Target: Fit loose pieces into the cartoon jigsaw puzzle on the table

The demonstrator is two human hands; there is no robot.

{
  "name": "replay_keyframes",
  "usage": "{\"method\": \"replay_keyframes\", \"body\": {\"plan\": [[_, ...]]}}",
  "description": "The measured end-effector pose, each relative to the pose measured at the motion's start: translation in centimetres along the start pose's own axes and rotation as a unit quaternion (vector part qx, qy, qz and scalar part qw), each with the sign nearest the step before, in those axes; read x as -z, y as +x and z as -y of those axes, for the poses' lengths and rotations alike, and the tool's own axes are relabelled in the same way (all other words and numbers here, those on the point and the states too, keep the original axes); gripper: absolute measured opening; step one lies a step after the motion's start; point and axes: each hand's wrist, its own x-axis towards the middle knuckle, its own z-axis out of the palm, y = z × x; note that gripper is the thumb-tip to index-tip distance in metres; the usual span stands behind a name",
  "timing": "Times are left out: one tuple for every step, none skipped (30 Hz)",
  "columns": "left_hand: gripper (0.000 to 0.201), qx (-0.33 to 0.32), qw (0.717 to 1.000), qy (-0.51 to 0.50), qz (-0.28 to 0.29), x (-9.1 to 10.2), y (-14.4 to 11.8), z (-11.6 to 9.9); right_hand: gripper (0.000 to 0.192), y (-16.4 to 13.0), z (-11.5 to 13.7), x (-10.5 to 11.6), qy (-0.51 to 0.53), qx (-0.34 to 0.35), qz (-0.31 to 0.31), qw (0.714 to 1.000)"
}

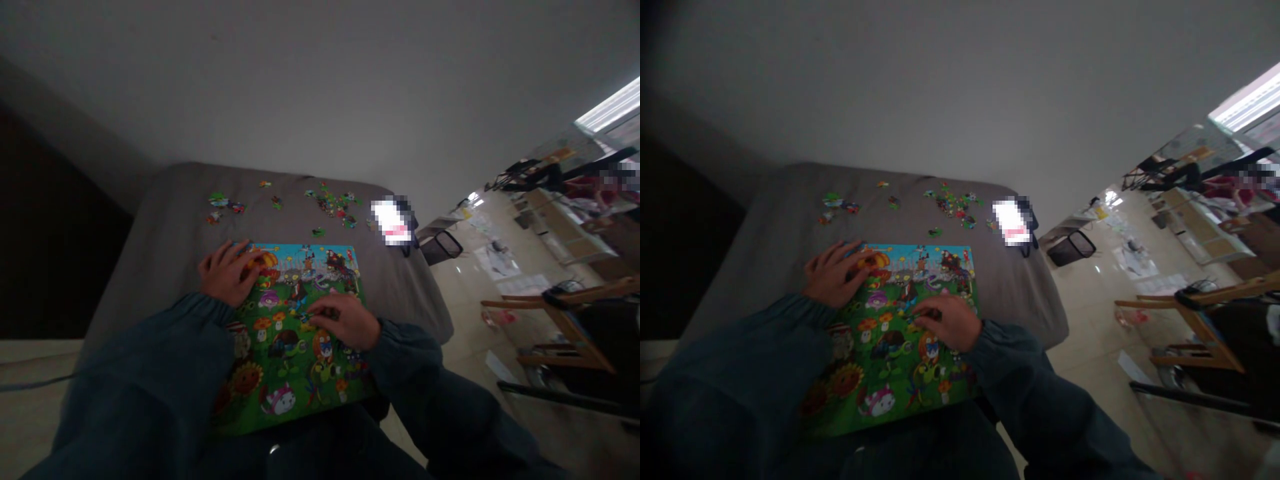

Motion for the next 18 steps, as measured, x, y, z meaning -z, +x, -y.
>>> {"method": "replay_keyframes", "body": {"plan": [[0.044,0.000,1.000,-0.001,0.003,0.0,0.0,0.0,0.005,0.0,0.0,-0.4,-0.003,0.001,-0.004,1.000],[0.044,0.001,1.000,-0.001,0.005,0.1,0.0,0.0,0.003,0.0,-0.1,-0.7,-0.010,0.003,-0.007,1.000],[0.044,0.001,1.000,-0.001,0.006,0.1,0.0,0.0,0.002,0.1,-0.1,-1.0,-0.019,0.005,-0.011,1.000],[0.044,0.003,1.000,-0.001,0.003,0.0,0.0,0.0,0.001,0.2,-0.2,-1.1,-0.032,0.007,-0.016,0.999],[0.043,0.004,1.000,-0.001,0.000,0.0,0.0,-0.1,0.002,0.3,-0.3,-1.2,-0.047,0.014,-0.021,0.999],[0.043,0.006,1.000,-0.001,-0.003,0.0,0.0,-0.1,0.003,0.3,-0.4,-1.3,-0.063,0.024,-0.030,0.997],[0.043,0.006,1.000,-0.003,-0.005,0.0,0.0,-0.1,0.005,0.3,-0.5,-1.4,-0.080,0.035,-0.042,0.995],[0.043,0.006,1.000,-0.005,-0.004,0.0,0.0,-0.1,0.007,0.2,-0.5,-1.5,-0.095,0.045,-0.056,0.993],[0.043,0.004,1.000,-0.007,-0.001,0.1,0.0,-0.2,0.010,0.0,-0.5,-1.5,-0.109,0.053,-0.071,0.990],[0.043,0.002,1.000,-0.008,0.004,0.2,0.0,-0.2,0.012,-0.2,-0.4,-1.5,-0.124,0.060,-0.084,0.987],[0.044,0.001,1.000,-0.007,0.010,0.3,-0.1,-0.2,0.014,-0.4,-0.3,-1.5,-0.136,0.064,-0.092,0.984],[0.044,0.001,1.000,-0.005,0.014,0.4,-0.1,-0.2,0.015,-0.7,-0.2,-1.5,-0.149,0.067,-0.093,0.982],[0.045,0.002,1.000,-0.002,0.017,0.5,-0.1,-0.3,0.020,-1.0,0.0,-1.5,-0.162,0.072,-0.085,0.980],[0.045,0.004,1.000,0.002,0.019,0.5,-0.1,-0.3,0.028,-1.3,0.1,-1.4,-0.175,0.077,-0.073,0.979],[0.045,0.005,1.000,0.004,0.020,0.6,-0.1,-0.3,0.037,-1.5,0.3,-1.4,-0.188,0.080,-0.058,0.977],[0.045,0.004,1.000,0.006,0.020,0.6,-0.1,-0.4,0.044,-1.7,0.3,-1.4,-0.200,0.080,-0.045,0.976],[0.045,0.004,1.000,0.007,0.019,0.6,-0.1,-0.4,0.047,-1.8,0.3,-1.4,-0.209,0.077,-0.035,0.974],[0.045,0.004,1.000,0.007,0.018,0.6,-0.1,-0.3,0.045,-1.8,0.3,-1.4,-0.214,0.071,-0.032,0.974]]}}
